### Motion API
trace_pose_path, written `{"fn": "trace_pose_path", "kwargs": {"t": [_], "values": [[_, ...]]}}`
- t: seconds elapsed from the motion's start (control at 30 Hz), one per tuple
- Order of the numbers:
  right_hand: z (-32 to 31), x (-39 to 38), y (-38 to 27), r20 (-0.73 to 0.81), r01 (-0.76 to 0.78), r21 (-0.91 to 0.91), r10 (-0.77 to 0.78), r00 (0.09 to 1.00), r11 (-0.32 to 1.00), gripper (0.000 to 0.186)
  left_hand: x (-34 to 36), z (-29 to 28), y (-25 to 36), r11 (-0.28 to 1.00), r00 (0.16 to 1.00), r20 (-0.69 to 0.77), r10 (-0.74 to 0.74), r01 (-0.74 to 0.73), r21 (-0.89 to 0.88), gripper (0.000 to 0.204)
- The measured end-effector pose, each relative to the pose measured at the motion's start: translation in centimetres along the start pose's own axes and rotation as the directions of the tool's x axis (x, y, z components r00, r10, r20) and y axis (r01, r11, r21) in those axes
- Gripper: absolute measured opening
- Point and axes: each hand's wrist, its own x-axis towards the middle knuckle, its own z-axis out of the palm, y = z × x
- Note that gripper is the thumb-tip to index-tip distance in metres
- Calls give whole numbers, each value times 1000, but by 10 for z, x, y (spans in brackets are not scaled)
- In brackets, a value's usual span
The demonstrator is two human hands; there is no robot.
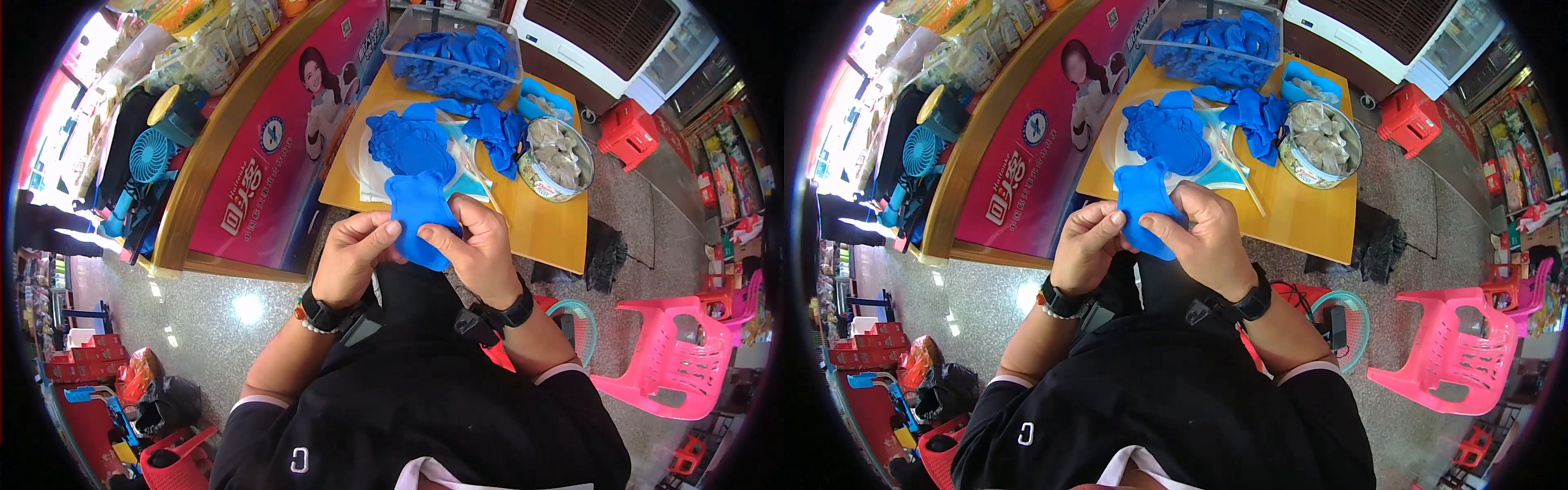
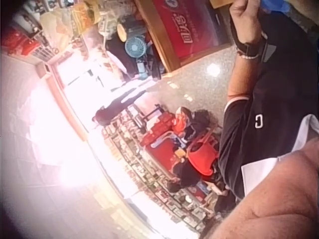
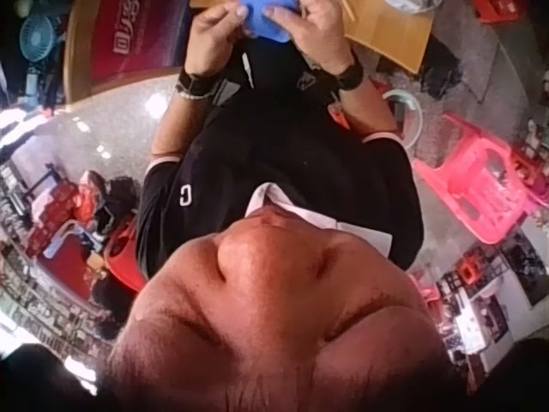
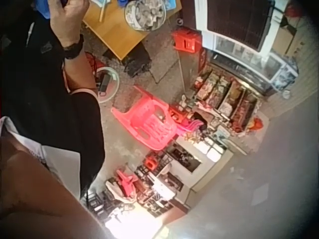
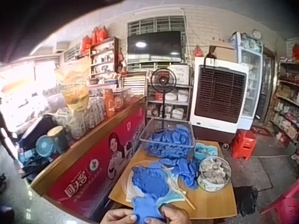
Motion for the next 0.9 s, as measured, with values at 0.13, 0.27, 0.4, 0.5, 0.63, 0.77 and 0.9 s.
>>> {"fn": "trace_pose_path", "kwargs": {"t": [0.13, 0.27, 0.4, 0.5, 0.63, 0.77, 0.9], "values": [[0, -1, 2, -18, 12, 2, -12, 1000, 1000, 22, -2, -1, 0, 997, 999, 31, -23, 21, 70, 16], [-3, -3, 7, 22, -51, 39, 50, 998, 998, 19, -5, 4, 3, 994, 998, 48, -37, 32, 108, 12], [2, -2, 1, 71, -123, 196, 111, 991, 973, 20, -5, 7, 4, 970, 990, 70, 119, -131, 205, 8], [4, -2, 0, 34, -165, 283, 162, 986, 945, 18, -4, 9, 6, 968, 989, 58, 134, -143, 205, 9], [1, -3, 4, 68, -87, 227, 74, 995, 970, 15, -4, 12, 4, 978, 985, 74, 156, -165, 129, 11], [7, -3, 3, 53, -176, 351, 168, 984, 920, 15, -4, 13, 5, 976, 983, 66, 168, -176, 127, 10], [0, -4, 3, 49, -70, 163, 62, 997, 984, 15, -4, 6, 1, 982, 987, 90, 130, -141, 124, 7]]}}
